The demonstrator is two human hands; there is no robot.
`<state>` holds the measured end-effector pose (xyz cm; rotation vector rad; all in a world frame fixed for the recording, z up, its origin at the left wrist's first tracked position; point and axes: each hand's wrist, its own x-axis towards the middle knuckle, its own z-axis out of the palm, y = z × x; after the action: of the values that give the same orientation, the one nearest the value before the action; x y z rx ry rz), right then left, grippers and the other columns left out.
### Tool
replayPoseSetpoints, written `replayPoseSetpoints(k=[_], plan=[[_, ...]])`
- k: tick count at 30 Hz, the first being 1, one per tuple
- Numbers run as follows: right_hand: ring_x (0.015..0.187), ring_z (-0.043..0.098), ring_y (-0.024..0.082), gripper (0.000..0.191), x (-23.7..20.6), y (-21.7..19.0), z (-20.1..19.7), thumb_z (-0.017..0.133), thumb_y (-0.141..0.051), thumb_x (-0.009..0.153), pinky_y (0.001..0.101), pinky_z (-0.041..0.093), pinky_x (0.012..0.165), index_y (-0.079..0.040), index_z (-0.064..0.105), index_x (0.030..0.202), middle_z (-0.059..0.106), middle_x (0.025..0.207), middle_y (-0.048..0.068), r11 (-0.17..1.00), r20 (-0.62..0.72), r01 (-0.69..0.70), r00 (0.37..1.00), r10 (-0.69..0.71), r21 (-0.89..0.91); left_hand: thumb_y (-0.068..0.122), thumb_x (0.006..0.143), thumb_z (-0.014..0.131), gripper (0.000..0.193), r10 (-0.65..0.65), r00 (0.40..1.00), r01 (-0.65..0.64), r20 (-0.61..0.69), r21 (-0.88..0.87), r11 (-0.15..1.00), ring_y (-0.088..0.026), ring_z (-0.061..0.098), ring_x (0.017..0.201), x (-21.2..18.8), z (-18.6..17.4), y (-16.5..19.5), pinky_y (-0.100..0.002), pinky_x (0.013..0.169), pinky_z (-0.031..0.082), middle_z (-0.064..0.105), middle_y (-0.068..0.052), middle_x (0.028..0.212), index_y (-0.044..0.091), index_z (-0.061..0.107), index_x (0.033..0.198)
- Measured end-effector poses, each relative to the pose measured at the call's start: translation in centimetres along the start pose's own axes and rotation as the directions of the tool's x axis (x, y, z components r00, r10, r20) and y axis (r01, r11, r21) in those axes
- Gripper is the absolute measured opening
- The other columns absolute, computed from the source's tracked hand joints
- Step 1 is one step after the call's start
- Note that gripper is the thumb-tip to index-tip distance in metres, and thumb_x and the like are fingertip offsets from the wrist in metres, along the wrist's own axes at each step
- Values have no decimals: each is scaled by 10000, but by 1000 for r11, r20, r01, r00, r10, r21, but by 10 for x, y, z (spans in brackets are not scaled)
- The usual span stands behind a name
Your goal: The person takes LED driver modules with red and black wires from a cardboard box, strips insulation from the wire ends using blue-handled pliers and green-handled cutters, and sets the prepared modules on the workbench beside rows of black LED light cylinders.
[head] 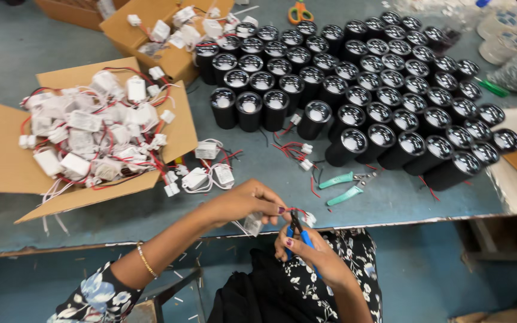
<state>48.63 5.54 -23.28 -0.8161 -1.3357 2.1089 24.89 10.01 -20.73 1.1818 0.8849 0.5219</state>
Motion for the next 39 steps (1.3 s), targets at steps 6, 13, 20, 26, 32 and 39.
replayPoseSetpoints(k=[6,13,20,26,32,39], plan=[[681,523,166,245,-1,16,0,624,-242,964,333,483,690,-15,533,984,548,747,70,988,14,-28,1000,26,151,157,920,654,240,27,1000,-27,9,-2,1000,-66,600,684,-9,3,-6,-210,623,471,706,-25,781,-7,796,1022],[586,437,136,287,4,23,-3,598,-228,997,308,383,557,-27,508,813,469,651,33,969,1,-107,994,109,225,299,1044,573,402,156,984,-152,86,-49,987,-115,687,839,-18,-6,-18,-253,771,526,742,-90,934,-40,732,1189],[575,421,109,309,27,2,-7,630,-238,1000,291,367,536,-55,483,800,448,660,8,977,44,-118,993,112,178,425,1048,475,593,110,993,-105,48,-99,990,-213,750,950,-24,-32,1,-316,937,569,766,-174,1078,-98,661,1256],[568,424,106,283,28,-2,-1,636,-238,976,283,373,530,-62,490,807,445,653,3,977,32,-148,989,144,154,475,1028,473,641,38,998,-35,48,-62,997,-211,760,965,-33,-36,8,-314,941,562,776,-172,1079,-97,671,1237],[568,421,100,274,26,-2,3,637,-236,966,282,377,529,-74,496,796,440,646,-8,979,5,-154,988,155,135,351,1015,566,472,71,996,-70,60,-17,997,-144,736,909,-30,-33,1,-282,883,560,779,-131,1053,-55,706,1211],[555,384,74,345,31,5,-2,637,-270,991,258,329,507,-98,464,746,420,632,-28,984,25,-157,988,155,89,186,949,690,271,45,998,-42,-45,65,997,-94,708,782,-19,-35,-17,-240,776,555,781,-70,921,-35,763,1087]])
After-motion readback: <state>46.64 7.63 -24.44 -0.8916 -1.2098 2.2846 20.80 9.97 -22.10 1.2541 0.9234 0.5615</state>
